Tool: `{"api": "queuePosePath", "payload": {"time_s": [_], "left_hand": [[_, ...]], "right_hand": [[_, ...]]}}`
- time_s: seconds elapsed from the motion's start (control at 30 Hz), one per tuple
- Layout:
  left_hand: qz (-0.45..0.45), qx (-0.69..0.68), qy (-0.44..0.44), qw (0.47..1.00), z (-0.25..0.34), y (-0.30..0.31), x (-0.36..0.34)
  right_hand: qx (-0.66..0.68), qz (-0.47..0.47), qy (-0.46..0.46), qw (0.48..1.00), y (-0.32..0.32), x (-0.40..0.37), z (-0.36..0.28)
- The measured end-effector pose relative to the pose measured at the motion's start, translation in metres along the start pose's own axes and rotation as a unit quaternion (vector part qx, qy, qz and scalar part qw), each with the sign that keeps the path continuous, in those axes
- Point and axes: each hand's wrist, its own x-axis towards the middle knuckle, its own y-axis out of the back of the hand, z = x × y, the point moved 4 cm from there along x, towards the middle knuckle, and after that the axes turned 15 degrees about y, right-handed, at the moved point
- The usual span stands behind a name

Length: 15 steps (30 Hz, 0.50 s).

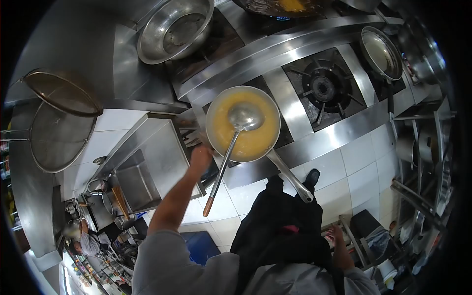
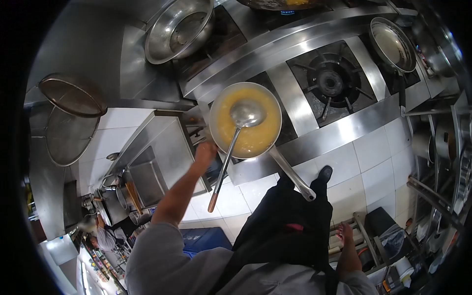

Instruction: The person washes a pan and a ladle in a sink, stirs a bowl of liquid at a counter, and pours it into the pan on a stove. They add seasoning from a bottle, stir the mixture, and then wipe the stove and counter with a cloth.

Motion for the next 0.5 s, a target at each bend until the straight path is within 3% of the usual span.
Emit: {"api": "queuePosePath", "payload": {"time_s": [0.03, 0.13, 0.2, 0.27, 0.33, 0.37, 0.43, 0.5], "left_hand": [[-0.008, -0.067, 0.009, 0.998, 0.006, -0.005, -0.024], [-0.051, -0.04, 0.091, 0.994, 0.006, -0.017, -0.052], [-0.026, 0.018, 0.09, 0.995, 0.006, 0.005, -0.021], [0.064, -0.009, 0.049, 0.997, -0.019, 0.004, 0.028], [0.109, -0.081, 0.103, 0.985, -0.018, 0.027, 0.052], [0.106, -0.081, 0.108, 0.985, -0.025, 0.016, 0.04], [0.127, -0.122, -0.03, 0.984, -0.025, -0.001, 0.012], [0.052, -0.076, 0.024, 0.995, -0.001, -0.014, -0.045]], "right_hand": [[-0.004, -0.002, 0.001, 1.0, -0.003, -0.004, -0.008], [-0.022, -0.004, 0.0, 1.0, -0.025, -0.017, -0.035], [-0.022, -0.003, 0.017, 1.0, -0.032, -0.02, -0.045], [-0.015, -0.018, 0.013, 1.0, -0.034, -0.02, -0.047], [0.002, -0.048, 0.016, 0.999, -0.039, -0.013, -0.05], [-0.003, -0.048, 0.013, 0.999, -0.039, -0.017, -0.05], [-0.029, -0.028, 0.03, 0.999, -0.044, -0.022, -0.068], [-0.03, -0.015, 0.04, 0.999, -0.045, -0.027, -0.074]]}}
